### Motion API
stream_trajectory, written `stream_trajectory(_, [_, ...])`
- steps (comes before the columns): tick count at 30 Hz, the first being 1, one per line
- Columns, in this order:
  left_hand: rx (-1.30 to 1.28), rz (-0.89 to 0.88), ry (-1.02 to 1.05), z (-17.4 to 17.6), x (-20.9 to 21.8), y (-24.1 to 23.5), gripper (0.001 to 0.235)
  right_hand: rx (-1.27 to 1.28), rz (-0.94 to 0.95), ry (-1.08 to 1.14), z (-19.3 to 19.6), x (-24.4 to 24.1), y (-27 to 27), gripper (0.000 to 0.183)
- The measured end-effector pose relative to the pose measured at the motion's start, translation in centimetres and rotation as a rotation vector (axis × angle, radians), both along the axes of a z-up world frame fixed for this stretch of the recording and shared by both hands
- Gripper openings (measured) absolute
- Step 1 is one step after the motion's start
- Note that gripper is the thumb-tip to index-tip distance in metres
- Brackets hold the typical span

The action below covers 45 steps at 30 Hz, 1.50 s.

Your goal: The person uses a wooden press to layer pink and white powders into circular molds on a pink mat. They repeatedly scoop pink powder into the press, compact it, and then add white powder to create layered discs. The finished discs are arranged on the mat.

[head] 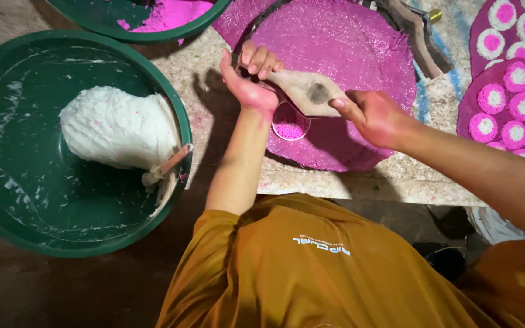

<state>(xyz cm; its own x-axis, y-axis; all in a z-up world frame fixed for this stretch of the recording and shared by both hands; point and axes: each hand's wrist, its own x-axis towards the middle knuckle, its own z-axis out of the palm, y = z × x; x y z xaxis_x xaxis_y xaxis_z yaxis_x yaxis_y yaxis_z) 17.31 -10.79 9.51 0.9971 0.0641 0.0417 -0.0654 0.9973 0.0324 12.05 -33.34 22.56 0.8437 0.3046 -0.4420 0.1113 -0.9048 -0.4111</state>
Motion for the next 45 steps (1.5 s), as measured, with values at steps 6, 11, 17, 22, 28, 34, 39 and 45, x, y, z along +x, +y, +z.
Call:
stream_trajectory(6, [0.112, 0.038, 0.011, 1.3, 0.0, 2.5, 0.049, 0.157, -0.027, 0.026, -1.7, -0.3, 1.8, 0.064])
stream_trajectory(11, [0.107, 0.066, 0.171, 0.1, -1.8, 2.6, 0.049, 0.151, -0.001, 0.09, -3.0, -1.2, 1.6, 0.062])
stream_trajectory(17, [0.013, 0.05, 0.194, -3.0, -0.8, -2.2, 0.047, -0.209, -0.146, 0.275, -1.1, 0.6, -0.6, 0.062])
stream_trajectory(22, [0.273, -0.152, -0.014, -2.3, 1.2, -0.6, 0.056, 0.009, -0.017, -0.118, -0.5, 2.0, -3.7, 0.062])
stream_trajectory(28, [1.972, -0.155, -0.143, -0.4, -6.9, 2.3, 0.106, 0.654, -0.21, -0.224, -4.2, -1.5, -7.1, 0.06])
stream_trajectory(34, [2.316, -0.082, -0.237, 0.1, -9.7, 0.8, 0.122, 1.15, -0.471, -0.142, -8.0, -4.5, -8.4, 0.064])
stream_trajectory(39, [2.338, -0.067, -0.258, -0.3, -9.8, 0.7, 0.121, 1.146, -0.587, -0.197, -9.8, -6.0, -10.5, 0.071])
stream_trajectory(45, [2.384, -0.165, -0.073, 3.7, -4.4, 1.5, 0.125, 1.298, -0.678, -0.083, -9.2, -5.8, -11.3, 0.048])
